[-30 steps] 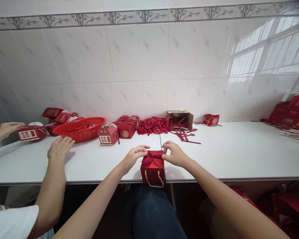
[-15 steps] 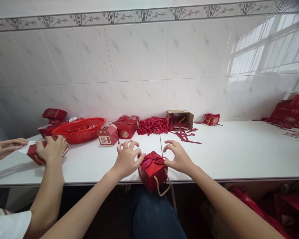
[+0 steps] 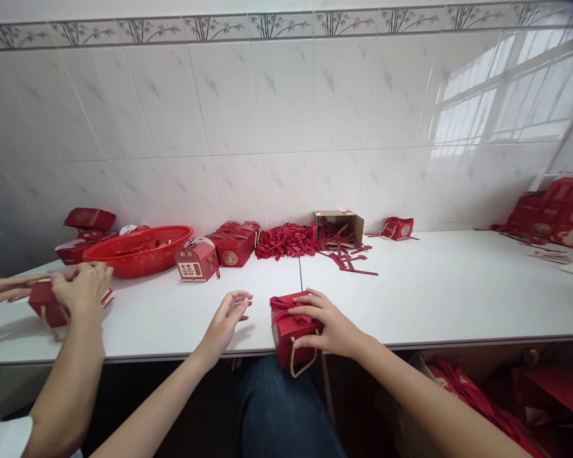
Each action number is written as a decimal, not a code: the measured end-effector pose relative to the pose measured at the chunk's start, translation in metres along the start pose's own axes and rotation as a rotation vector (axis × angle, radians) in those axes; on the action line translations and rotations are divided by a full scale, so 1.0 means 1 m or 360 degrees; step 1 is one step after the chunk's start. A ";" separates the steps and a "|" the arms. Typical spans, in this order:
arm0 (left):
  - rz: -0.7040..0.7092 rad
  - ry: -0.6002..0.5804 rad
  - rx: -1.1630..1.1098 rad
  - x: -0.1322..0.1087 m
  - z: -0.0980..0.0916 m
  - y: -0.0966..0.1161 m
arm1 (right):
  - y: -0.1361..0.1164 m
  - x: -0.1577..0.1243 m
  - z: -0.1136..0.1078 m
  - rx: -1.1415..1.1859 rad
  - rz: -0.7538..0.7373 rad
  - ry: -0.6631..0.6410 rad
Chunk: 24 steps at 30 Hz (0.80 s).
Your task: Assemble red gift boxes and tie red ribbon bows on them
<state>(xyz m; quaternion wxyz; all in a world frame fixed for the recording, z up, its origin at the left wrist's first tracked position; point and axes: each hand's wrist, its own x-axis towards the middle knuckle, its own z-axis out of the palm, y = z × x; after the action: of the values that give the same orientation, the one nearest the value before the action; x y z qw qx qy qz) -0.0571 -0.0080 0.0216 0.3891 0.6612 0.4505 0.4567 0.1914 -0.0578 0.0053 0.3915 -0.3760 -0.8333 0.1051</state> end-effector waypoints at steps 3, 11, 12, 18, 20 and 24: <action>-0.0028 0.0028 0.0217 0.008 -0.013 -0.022 | 0.015 -0.019 -0.035 -0.0207 0.0103 -0.0006; -0.0037 -0.0059 0.0763 0.003 -0.020 -0.065 | 0.092 -0.078 -0.123 -0.1408 0.1427 0.0788; -0.0036 -0.0036 0.0799 0.003 -0.018 -0.064 | 0.099 -0.080 -0.119 -0.1459 0.1483 0.0796; -0.0217 0.0121 0.0532 0.016 -0.018 -0.063 | 0.110 -0.076 -0.052 -0.1308 0.1388 0.0139; -0.0316 0.0322 0.0390 0.029 -0.028 -0.066 | 0.108 -0.074 -0.035 -0.1220 0.1279 0.0067; -0.0390 0.0768 0.0502 0.064 -0.059 -0.065 | 0.108 -0.078 -0.024 -0.1109 0.0914 0.0122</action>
<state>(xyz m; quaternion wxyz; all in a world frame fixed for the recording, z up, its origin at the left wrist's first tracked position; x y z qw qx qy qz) -0.1178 0.0775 -0.0062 0.2156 0.5266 0.6716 0.4745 0.2998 -0.0412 -0.0738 0.2271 -0.7047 -0.6659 -0.0912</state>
